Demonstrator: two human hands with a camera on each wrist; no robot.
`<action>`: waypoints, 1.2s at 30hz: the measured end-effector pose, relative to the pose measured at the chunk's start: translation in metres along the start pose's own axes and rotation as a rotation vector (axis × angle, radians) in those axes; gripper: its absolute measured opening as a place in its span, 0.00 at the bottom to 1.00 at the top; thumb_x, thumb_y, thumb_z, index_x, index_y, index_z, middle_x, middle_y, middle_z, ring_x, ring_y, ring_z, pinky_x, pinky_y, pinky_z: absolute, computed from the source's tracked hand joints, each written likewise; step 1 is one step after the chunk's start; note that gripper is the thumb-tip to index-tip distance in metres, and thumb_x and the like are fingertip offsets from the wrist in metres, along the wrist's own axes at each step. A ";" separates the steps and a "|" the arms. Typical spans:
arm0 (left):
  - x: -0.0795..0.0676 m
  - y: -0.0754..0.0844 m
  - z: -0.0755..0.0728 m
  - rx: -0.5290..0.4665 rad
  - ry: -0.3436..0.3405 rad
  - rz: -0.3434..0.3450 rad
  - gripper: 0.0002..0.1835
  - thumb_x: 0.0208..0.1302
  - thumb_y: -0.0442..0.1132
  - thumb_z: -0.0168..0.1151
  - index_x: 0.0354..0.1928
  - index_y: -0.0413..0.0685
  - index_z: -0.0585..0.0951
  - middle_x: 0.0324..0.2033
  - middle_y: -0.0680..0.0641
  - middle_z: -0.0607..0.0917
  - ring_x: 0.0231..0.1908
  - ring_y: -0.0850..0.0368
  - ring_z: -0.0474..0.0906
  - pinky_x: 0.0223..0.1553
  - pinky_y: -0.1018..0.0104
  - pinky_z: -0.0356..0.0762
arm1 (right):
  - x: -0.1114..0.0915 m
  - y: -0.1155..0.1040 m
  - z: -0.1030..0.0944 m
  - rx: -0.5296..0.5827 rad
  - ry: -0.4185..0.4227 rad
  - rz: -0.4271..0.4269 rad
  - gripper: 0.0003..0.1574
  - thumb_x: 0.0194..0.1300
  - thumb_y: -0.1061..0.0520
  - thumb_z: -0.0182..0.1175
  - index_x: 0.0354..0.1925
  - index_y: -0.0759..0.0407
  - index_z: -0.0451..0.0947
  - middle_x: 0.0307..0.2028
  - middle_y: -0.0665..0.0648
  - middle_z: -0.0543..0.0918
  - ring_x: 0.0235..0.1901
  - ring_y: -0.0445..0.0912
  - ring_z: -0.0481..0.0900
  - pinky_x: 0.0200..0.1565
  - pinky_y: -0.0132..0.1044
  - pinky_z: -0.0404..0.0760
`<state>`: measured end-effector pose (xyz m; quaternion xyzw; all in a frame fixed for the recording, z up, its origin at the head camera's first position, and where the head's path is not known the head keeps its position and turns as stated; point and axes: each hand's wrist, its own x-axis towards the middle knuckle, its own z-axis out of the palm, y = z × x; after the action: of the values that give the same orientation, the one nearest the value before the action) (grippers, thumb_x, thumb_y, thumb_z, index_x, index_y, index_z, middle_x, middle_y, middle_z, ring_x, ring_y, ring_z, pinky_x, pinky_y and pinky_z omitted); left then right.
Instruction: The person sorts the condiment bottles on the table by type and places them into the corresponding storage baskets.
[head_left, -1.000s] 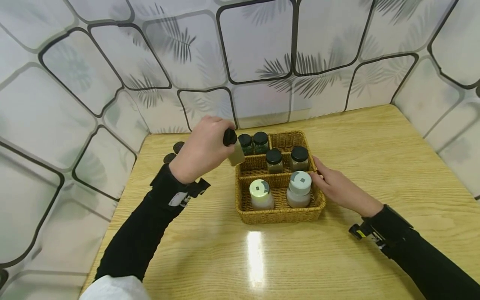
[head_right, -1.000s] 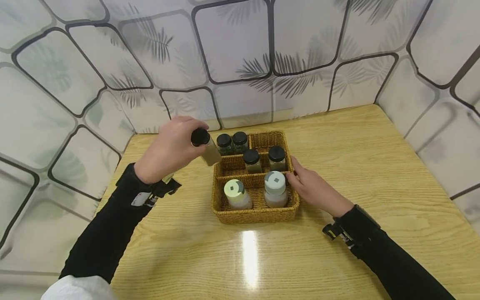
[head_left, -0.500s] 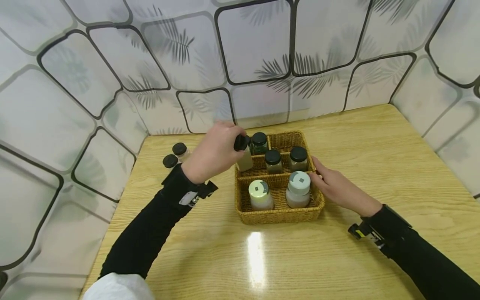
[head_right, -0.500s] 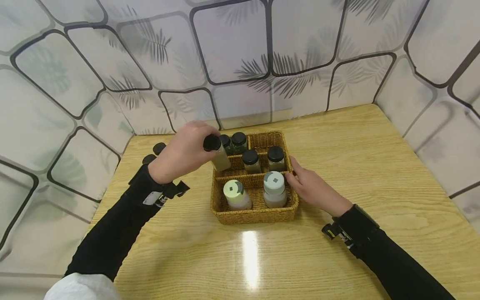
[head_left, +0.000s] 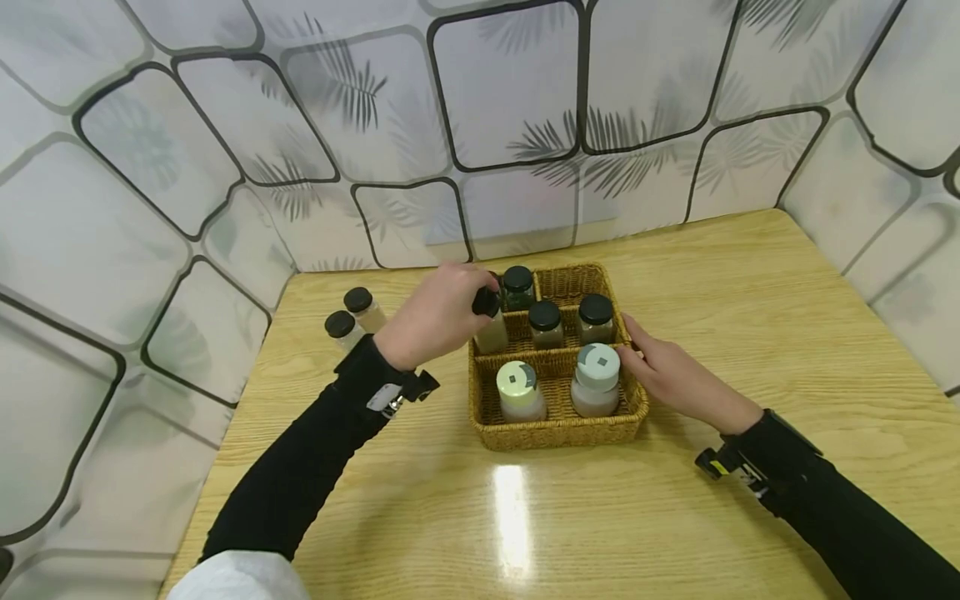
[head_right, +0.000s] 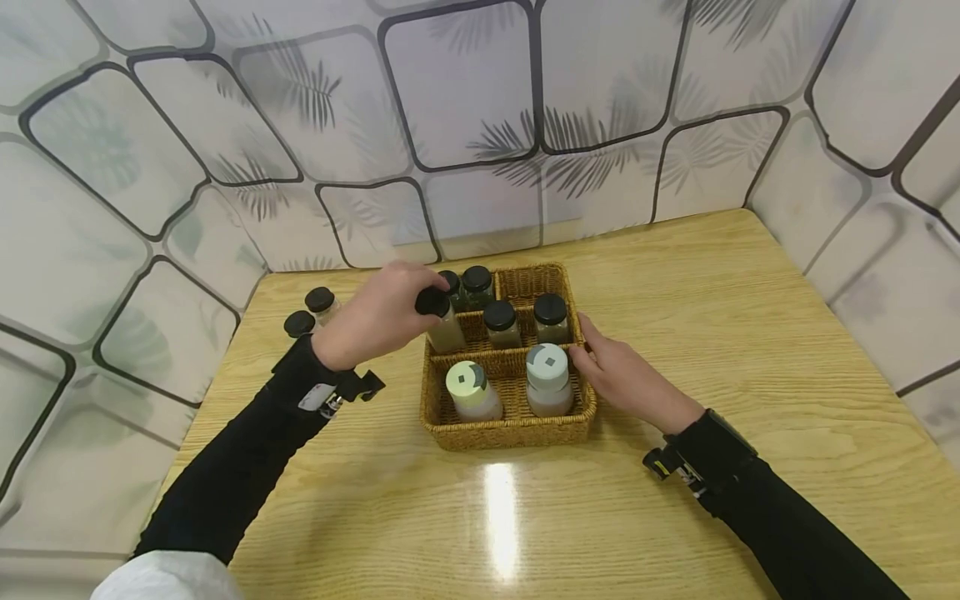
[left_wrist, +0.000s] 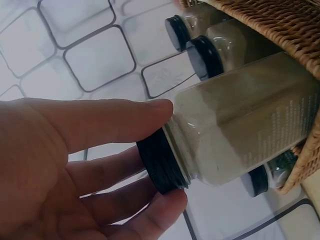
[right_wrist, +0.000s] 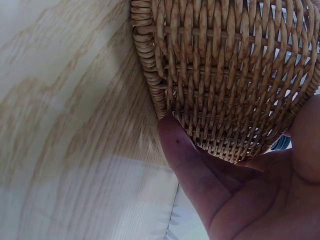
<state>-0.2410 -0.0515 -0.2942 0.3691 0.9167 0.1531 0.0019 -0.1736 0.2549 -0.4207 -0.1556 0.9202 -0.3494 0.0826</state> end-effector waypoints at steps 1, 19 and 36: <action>0.000 -0.001 0.002 -0.006 -0.008 -0.001 0.19 0.54 0.33 0.69 0.50 0.40 0.81 0.45 0.45 0.81 0.47 0.52 0.72 0.49 0.59 0.75 | 0.000 0.000 0.000 0.002 0.001 0.000 0.42 0.78 0.44 0.35 0.73 0.67 0.34 0.58 0.80 0.68 0.54 0.63 0.70 0.51 0.61 0.71; 0.005 -0.009 0.026 -0.012 -0.068 0.032 0.19 0.56 0.33 0.68 0.51 0.39 0.81 0.45 0.44 0.82 0.48 0.50 0.72 0.51 0.58 0.73 | -0.001 -0.001 -0.001 0.015 -0.007 0.002 0.42 0.78 0.44 0.35 0.73 0.68 0.33 0.59 0.80 0.66 0.55 0.63 0.68 0.52 0.62 0.70; 0.008 -0.012 0.037 -0.017 -0.104 0.035 0.19 0.56 0.33 0.68 0.52 0.39 0.80 0.46 0.44 0.81 0.51 0.50 0.70 0.54 0.57 0.71 | -0.001 -0.001 -0.001 0.017 -0.011 0.011 0.42 0.78 0.45 0.35 0.73 0.67 0.33 0.60 0.80 0.65 0.56 0.63 0.67 0.54 0.62 0.68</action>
<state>-0.2508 -0.0442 -0.3316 0.3923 0.9075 0.1417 0.0499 -0.1728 0.2551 -0.4191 -0.1520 0.9176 -0.3558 0.0910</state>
